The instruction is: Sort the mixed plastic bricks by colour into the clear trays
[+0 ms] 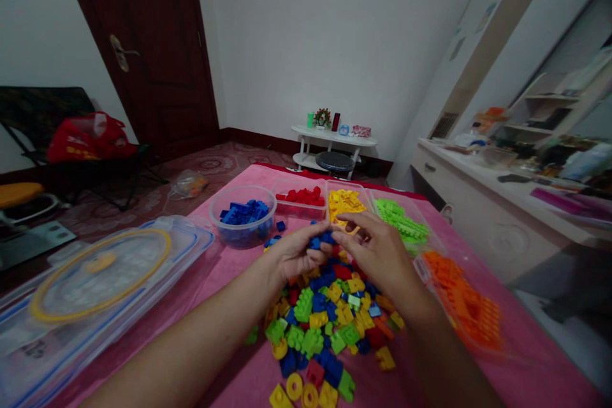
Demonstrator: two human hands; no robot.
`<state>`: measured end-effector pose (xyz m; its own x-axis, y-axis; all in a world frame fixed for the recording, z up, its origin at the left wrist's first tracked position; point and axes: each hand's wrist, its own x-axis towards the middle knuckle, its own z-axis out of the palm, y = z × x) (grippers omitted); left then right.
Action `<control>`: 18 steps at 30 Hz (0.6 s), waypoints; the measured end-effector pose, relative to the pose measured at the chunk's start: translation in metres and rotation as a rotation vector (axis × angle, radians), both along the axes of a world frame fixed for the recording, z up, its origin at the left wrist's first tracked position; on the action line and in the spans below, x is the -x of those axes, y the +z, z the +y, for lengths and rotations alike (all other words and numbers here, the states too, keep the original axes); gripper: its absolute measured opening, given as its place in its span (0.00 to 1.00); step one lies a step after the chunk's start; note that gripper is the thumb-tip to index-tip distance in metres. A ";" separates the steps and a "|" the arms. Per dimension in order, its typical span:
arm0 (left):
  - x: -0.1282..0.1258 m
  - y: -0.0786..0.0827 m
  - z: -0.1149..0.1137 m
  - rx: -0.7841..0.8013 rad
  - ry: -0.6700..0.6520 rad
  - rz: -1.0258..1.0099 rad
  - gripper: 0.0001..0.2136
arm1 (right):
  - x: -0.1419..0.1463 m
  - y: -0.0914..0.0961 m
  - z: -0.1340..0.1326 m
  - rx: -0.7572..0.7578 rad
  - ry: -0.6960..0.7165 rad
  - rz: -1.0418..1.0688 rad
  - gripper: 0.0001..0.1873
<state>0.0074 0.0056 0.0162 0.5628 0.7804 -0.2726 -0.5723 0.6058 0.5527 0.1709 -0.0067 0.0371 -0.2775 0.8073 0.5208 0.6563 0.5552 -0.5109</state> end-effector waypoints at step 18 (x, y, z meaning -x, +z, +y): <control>0.067 -0.004 0.032 -1.235 0.455 1.726 0.13 | 0.013 -0.036 0.028 0.157 0.026 -0.108 0.10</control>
<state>-0.0597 0.0377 0.0124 0.1549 0.8841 0.4408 0.8233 -0.3621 0.4370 0.1582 0.0209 0.0006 -0.3470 0.8680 0.3552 0.6987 0.4919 -0.5195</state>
